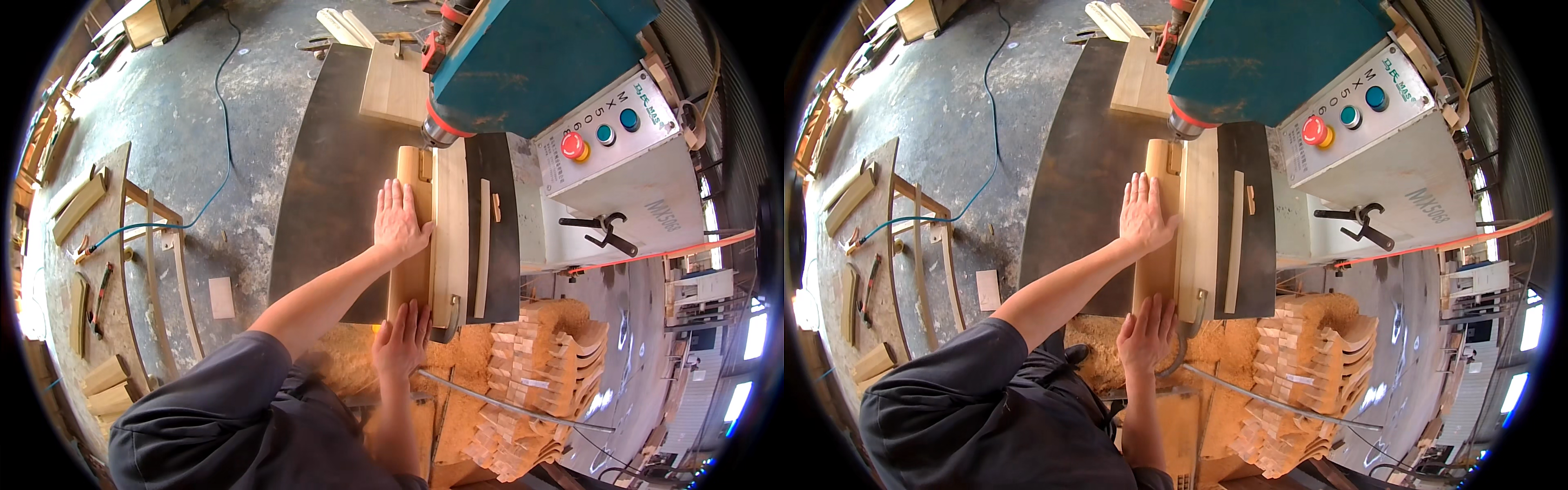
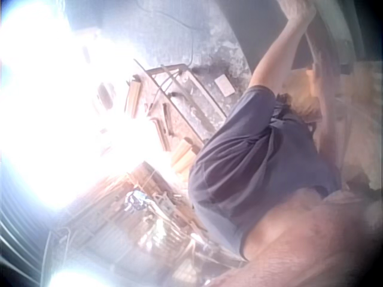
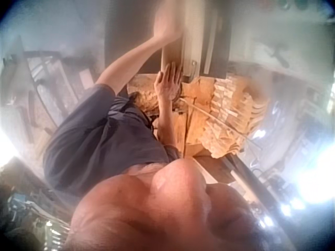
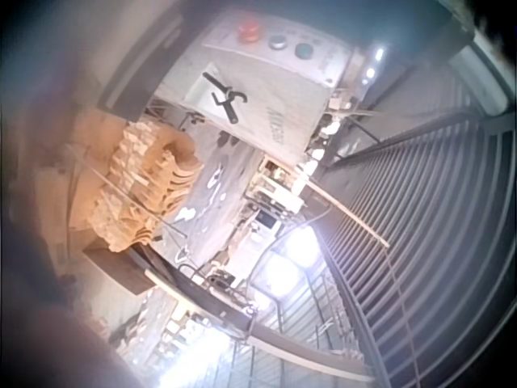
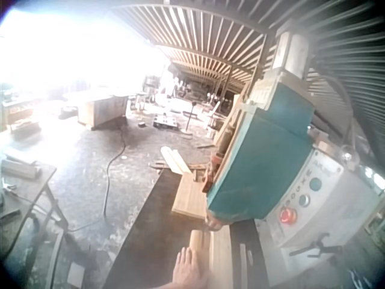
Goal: The person operates a vertical spindle moulder to mill grooves into rectangular wooden planks. They repeatedly pick up planks, feed them through the spinning cutter head, and place the finished pieces onto a nearby workbench.
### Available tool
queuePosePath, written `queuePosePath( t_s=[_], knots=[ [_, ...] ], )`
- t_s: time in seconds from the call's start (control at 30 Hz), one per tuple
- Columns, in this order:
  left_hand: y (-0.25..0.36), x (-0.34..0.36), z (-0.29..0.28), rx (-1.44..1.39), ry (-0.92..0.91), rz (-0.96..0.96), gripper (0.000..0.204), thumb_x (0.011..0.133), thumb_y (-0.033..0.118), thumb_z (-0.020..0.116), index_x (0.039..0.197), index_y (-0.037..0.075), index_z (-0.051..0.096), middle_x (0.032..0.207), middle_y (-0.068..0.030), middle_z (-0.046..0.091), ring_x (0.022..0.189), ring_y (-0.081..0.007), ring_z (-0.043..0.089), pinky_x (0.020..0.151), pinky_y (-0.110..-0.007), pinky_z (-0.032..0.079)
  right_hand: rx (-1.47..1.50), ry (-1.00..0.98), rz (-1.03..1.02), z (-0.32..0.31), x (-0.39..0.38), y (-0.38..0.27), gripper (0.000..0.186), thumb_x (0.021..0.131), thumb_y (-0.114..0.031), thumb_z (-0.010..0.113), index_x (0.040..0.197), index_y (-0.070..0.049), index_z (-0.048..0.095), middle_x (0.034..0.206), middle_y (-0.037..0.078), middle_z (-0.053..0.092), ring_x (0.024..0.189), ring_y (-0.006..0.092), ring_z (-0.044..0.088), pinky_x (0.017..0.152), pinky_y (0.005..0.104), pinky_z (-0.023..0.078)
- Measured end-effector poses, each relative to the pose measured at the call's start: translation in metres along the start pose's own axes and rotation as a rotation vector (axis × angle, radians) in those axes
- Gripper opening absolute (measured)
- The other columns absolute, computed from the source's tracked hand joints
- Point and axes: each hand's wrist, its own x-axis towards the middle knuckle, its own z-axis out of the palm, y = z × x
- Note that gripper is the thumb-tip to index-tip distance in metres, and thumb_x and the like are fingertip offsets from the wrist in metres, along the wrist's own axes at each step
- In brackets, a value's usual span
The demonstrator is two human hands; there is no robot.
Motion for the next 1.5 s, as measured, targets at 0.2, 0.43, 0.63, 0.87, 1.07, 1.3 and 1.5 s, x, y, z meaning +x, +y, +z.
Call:
queuePosePath(
  t_s=[0.2,0.43,0.63,0.87,1.07,1.3,1.5],
  knots=[
    [-0.002,0.003,0.001,0.007,0.005,0.012,0.098,0.091,0.049,0.068,0.160,-0.010,0.029,0.168,-0.0345,0.025,0.161,-0.0443,0.016,0.133,-0.049,0.010,-0.017,-0.001,-0.009,-0.001,0.005,-0.001,0.046,0.103,-0.025,0.057,0.139,0.003,0.060,0.148,0.023,0.059,0.142,0.0469,0.051,0.118,0.0602,0.040],
    [-0.003,0.007,0.003,0.000,0.004,0.018,0.098,0.092,0.050,0.066,0.160,-0.011,0.030,0.168,-0.0344,0.025,0.161,-0.0444,0.014,0.133,-0.050,0.008,0.013,-0.035,0.014,0.003,0.006,0.000,0.048,0.100,-0.023,0.060,0.141,0.003,0.059,0.151,0.023,0.057,0.145,0.0468,0.048,0.121,0.0608,0.036],
    [-0.005,0.012,0.003,0.004,0.006,0.017,0.099,0.092,0.052,0.067,0.159,-0.010,0.030,0.167,-0.0344,0.026,0.161,-0.0443,0.015,0.133,-0.050,0.008,0.019,-0.073,0.030,0.005,0.008,0.000,0.051,0.101,-0.024,0.059,0.144,0.002,0.056,0.154,0.023,0.054,0.148,0.0458,0.045,0.123,0.0606,0.033],
    [-0.005,0.020,0.003,-0.001,0.000,0.018,0.099,0.092,0.052,0.067,0.159,-0.011,0.030,0.167,-0.0348,0.025,0.161,-0.0444,0.015,0.133,-0.050,0.009,0.006,-0.128,0.048,0.005,0.016,-0.002,0.053,0.102,-0.025,0.058,0.147,0.002,0.053,0.158,0.021,0.050,0.151,0.0439,0.041,0.124,0.0595,0.030],
    [-0.006,0.025,0.003,-0.007,-0.008,0.015,0.099,0.092,0.052,0.066,0.159,-0.011,0.029,0.168,-0.0350,0.025,0.161,-0.0445,0.014,0.133,-0.050,0.008,0.002,-0.137,0.054,0.007,0.021,-0.002,0.053,0.103,-0.025,0.057,0.149,0.001,0.052,0.159,0.020,0.049,0.152,0.0430,0.040,0.124,0.0591,0.030],
    [-0.007,0.031,0.004,-0.019,-0.004,0.015,0.100,0.092,0.051,0.067,0.160,-0.012,0.029,0.168,-0.0351,0.024,0.161,-0.0444,0.014,0.133,-0.050,0.008,-0.015,-0.136,0.048,0.011,0.026,-0.002,0.052,0.104,-0.026,0.055,0.149,0.000,0.053,0.158,0.021,0.050,0.150,0.0441,0.041,0.123,0.0597,0.031],
    [-0.007,0.037,0.002,-0.005,0.002,0.013,0.100,0.091,0.051,0.067,0.160,-0.011,0.030,0.168,-0.0354,0.025,0.161,-0.0448,0.015,0.133,-0.050,0.009,-0.015,-0.119,0.048,0.014,0.030,-0.002,0.052,0.103,-0.025,0.056,0.149,0.000,0.053,0.158,0.020,0.050,0.151,0.0439,0.041,0.123,0.0593,0.032]
  ],
)
